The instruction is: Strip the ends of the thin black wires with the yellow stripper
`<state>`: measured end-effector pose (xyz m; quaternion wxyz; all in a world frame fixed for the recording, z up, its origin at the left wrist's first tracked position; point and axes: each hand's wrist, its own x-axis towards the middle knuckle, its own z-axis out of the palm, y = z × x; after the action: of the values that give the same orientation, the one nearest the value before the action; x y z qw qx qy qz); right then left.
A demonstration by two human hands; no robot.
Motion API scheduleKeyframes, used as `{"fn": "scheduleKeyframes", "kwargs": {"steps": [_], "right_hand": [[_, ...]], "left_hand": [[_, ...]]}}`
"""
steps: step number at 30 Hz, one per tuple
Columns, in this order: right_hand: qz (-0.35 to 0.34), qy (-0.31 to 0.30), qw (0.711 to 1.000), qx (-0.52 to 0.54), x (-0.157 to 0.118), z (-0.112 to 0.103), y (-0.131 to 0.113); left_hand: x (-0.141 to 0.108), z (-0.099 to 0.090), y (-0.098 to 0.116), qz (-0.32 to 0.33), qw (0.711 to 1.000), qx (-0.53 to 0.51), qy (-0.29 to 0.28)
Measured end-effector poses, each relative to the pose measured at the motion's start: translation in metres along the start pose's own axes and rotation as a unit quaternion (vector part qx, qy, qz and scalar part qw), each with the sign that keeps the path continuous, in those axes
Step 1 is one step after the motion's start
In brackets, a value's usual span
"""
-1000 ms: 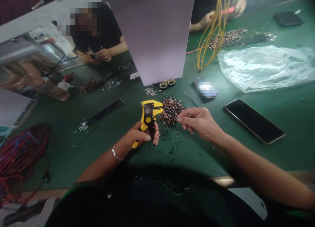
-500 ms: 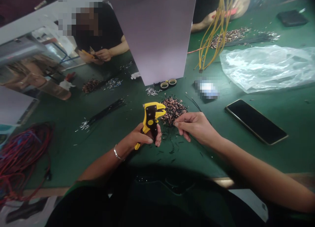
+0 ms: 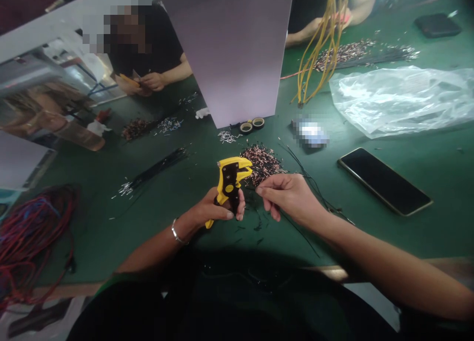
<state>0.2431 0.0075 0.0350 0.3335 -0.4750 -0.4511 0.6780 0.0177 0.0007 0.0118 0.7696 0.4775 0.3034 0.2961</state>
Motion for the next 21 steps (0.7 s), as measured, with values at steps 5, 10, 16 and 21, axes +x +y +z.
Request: {"fn": "scheduleKeyframes", "kwargs": {"steps": [5,10,16,21], "right_hand": [[-0.017,0.024,0.999,-0.025,-0.002,0.003,-0.003],[-0.038,0.026,0.996,-0.074,-0.005,0.008,0.002],[-0.069,0.004,0.993,-0.099,-0.008,0.011,0.005],[-0.058,-0.003,0.994,-0.095,-0.010,0.013,0.001]], "left_hand": [[0.000,0.001,-0.002,-0.009,1.000,0.022,-0.005],[0.002,-0.002,-0.009,-0.008,0.999,0.033,0.001],[0.003,-0.003,-0.012,-0.003,0.999,0.046,-0.007],[0.003,-0.005,-0.015,0.019,0.997,0.075,-0.014]]}}
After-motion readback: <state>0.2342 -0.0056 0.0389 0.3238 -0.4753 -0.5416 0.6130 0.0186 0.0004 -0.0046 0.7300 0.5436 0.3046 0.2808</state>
